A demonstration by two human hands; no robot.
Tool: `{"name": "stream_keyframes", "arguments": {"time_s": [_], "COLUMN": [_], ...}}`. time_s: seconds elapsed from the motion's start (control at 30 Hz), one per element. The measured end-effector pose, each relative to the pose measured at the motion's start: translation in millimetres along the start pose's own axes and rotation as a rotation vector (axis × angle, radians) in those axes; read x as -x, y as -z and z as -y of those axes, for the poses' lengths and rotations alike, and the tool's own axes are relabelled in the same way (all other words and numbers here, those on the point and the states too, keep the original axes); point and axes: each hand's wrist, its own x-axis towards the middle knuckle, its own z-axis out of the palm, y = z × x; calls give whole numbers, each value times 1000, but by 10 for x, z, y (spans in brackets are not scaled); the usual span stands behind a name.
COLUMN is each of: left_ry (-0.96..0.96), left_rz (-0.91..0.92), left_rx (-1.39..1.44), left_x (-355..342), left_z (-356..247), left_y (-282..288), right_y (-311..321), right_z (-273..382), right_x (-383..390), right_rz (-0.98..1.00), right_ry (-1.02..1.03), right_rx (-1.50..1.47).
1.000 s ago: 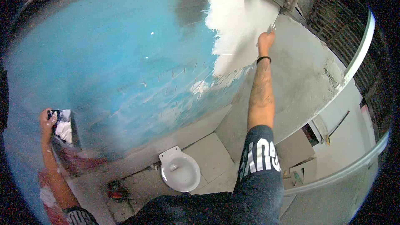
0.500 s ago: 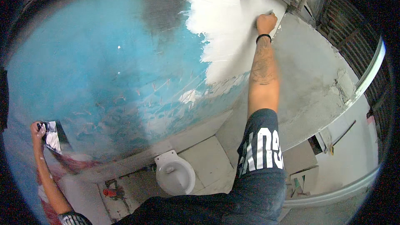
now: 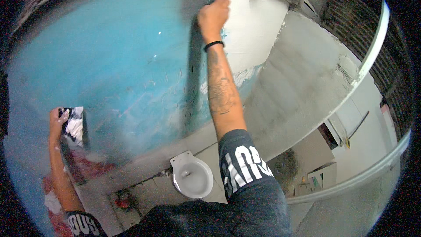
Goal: The person applies plaster onto the bathroom walls using putty knives, periodically scooping more plaster and spreading it across the blades.
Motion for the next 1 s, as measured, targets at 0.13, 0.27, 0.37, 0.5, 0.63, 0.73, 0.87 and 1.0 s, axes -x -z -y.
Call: {"name": "stream_keyframes", "arguments": {"time_s": [0.13, 0.27, 0.37, 0.5, 0.63, 0.73, 0.87, 1.0], "left_ry": [-26, 354, 539, 669, 688, 782, 808, 823], "left_rz": [160, -36, -140, -280, -303, -216, -125, -141], "left_rx": [139, 890, 1315, 1308, 1408, 1389, 1419, 1516], "left_x": [-9, 799, 1450, 1808, 1918, 2041, 2274, 2328], "left_z": [-323, -813, -1105, -1776, -1854, -1744, -1574, -1496], "left_y": [-119, -256, -459, -407, -200, 19, 133, 68], "right_y": [616, 1939, 2465, 2774, 2995, 2993, 3078, 3052], "right_z": [716, 1435, 1521, 1743, 2039, 2093, 2223, 2150], "right_x": [723, 1762, 2330, 2561, 2553, 2725, 2738, 2899], "right_rz": [103, 351, 416, 488, 657, 973, 1096, 1154], "right_ry": [172, -693, -1091, -1166, -1097, -785, -177, 30], "right_rx": [-361, -1319, -1604, -1504, -1580, -1378, -1271, -1081]}}
